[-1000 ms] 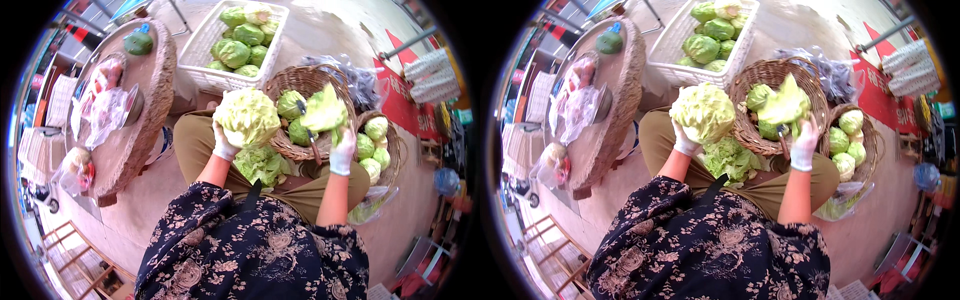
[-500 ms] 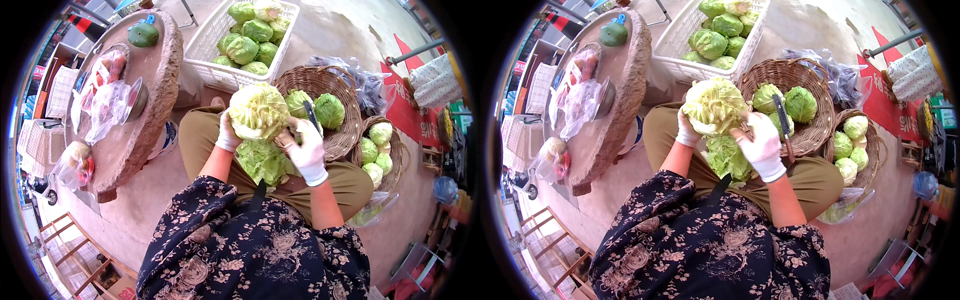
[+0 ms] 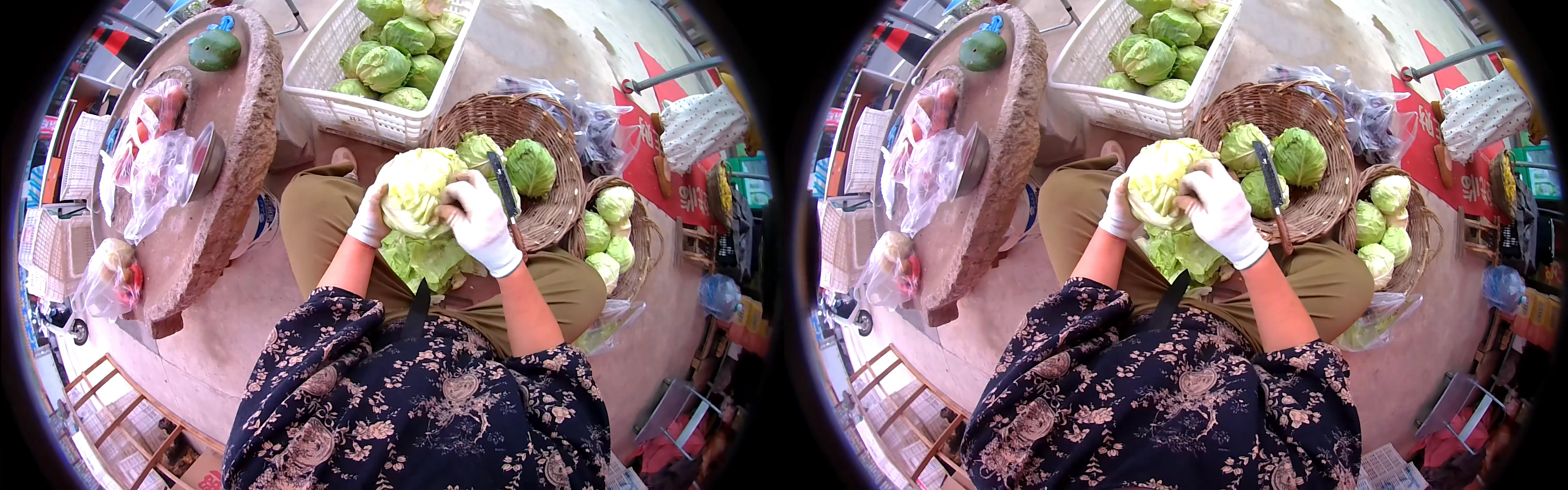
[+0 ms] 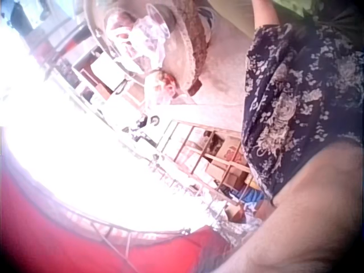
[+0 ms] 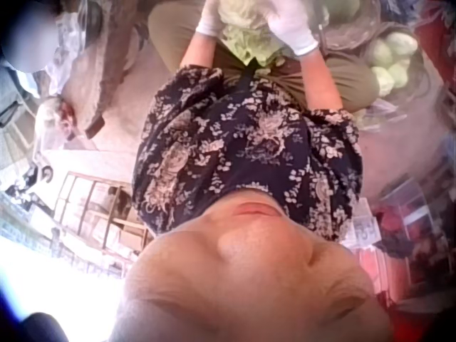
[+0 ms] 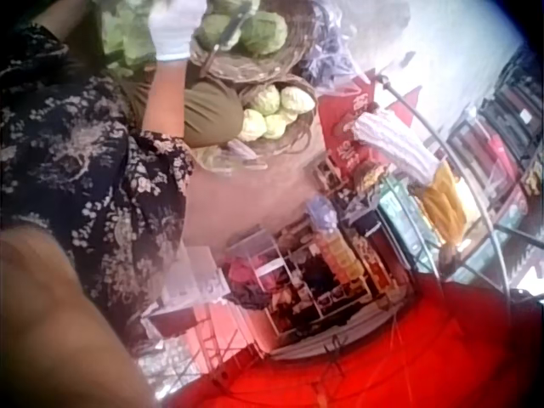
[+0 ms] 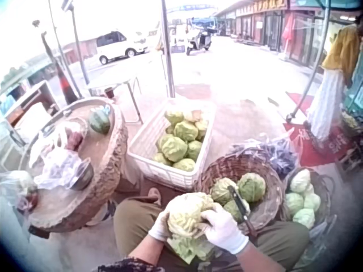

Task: The person uses a large knife to trim the outer leaves and core from a cabbage head while wearing gloves. They then place the cabbage into a woven basket and pick up another cabbage from a plastic crate.

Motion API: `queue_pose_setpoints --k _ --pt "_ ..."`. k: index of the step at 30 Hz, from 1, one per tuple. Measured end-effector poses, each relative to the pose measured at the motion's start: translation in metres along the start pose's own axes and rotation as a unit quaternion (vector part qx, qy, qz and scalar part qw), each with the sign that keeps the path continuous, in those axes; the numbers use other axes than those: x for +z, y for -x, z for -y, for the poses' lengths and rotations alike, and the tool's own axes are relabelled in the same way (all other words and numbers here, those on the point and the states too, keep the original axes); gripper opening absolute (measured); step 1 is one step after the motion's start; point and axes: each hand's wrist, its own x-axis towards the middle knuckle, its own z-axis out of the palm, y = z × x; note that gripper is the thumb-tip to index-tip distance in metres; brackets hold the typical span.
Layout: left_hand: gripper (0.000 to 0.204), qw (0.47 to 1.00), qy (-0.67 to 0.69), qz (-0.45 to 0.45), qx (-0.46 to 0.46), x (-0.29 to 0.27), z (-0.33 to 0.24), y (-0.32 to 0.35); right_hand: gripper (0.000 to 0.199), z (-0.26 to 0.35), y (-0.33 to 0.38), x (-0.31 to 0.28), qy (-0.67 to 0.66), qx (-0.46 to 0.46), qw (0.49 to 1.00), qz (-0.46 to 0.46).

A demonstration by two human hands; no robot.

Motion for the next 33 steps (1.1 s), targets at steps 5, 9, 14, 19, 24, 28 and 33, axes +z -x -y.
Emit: queue_pose_setpoints --k 5,9,14,19,24,28,33 --pt "0.078 0.999 0.004 0.022 -0.024 0.023 -0.007 0.0 0.019 -0.01 0.01 -0.005 -0.074 0.015 0.996 -0.055" --pt "0.078 0.999 -0.032 0.02 0.002 0.013 -0.003 -0.002 0.037 -0.007 0.015 -0.007 -0.113 0.12 0.986 -0.024" --pt "0.075 0.999 -0.052 0.01 -0.006 0.006 0.002 -0.003 0.062 0.01 0.011 -0.004 0.143 0.076 0.985 0.062" --pt "0.071 0.999 0.013 0.013 -0.027 0.008 0.009 0.004 0.042 -0.008 0.024 -0.003 0.023 0.045 0.999 0.006" --pt "0.08 0.997 0.053 0.033 -0.035 0.016 0.003 0.004 0.015 -0.041 0.04 -0.013 -0.332 0.144 0.915 -0.18" --pt "0.092 0.999 0.027 0.014 -0.01 0.035 -0.003 0.005 0.02 -0.056 0.04 -0.03 -0.796 0.104 0.567 -0.185" --pt "0.091 0.998 0.06 -0.014 0.028 0.043 -0.017 -0.003 0.026 -0.045 0.078 -0.064 -0.624 0.164 0.761 -0.071"
